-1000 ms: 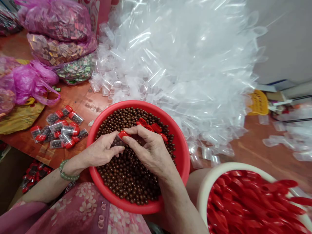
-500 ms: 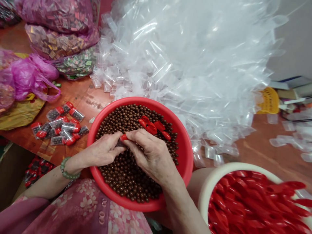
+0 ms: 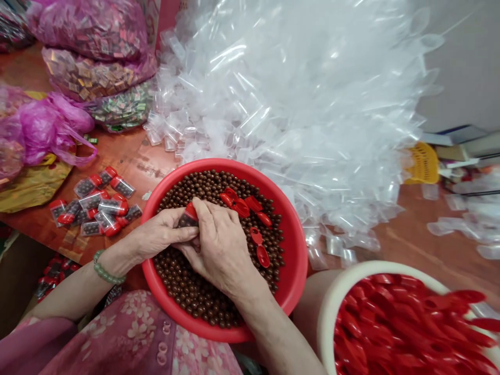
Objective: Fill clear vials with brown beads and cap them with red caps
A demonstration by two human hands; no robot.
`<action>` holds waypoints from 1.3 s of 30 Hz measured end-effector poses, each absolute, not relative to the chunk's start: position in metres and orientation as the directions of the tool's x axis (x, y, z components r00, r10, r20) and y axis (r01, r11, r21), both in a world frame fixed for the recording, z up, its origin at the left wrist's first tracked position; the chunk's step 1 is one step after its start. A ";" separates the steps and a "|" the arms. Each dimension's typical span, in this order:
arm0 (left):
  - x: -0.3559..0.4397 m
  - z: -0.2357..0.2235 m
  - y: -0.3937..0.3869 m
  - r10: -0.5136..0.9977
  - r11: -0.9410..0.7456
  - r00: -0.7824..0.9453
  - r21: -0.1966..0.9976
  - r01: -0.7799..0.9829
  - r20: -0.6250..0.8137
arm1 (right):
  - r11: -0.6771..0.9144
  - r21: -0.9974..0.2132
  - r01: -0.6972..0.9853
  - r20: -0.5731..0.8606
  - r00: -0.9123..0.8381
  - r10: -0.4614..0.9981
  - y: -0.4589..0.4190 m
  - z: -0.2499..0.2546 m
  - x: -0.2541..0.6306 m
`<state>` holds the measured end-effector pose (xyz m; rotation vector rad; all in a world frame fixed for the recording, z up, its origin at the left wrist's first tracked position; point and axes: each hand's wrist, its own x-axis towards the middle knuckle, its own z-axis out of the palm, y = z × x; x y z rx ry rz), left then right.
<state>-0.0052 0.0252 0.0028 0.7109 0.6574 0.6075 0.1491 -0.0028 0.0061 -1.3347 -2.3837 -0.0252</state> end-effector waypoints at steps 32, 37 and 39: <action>0.024 0.028 0.023 0.660 0.751 0.475 0.504 -0.426 -0.582 | 0.653 -0.215 0.726 0.651 -0.392 0.650 0.000 0.012 0.148; 0.029 0.031 0.018 0.678 0.735 0.435 0.566 -0.374 -0.593 | 0.678 -0.169 0.716 0.662 -0.427 0.616 -0.004 0.011 0.153; 0.027 0.027 0.014 0.703 0.709 0.420 0.615 -0.345 -0.574 | 0.687 -0.158 0.710 0.661 -0.441 0.608 -0.006 0.010 0.153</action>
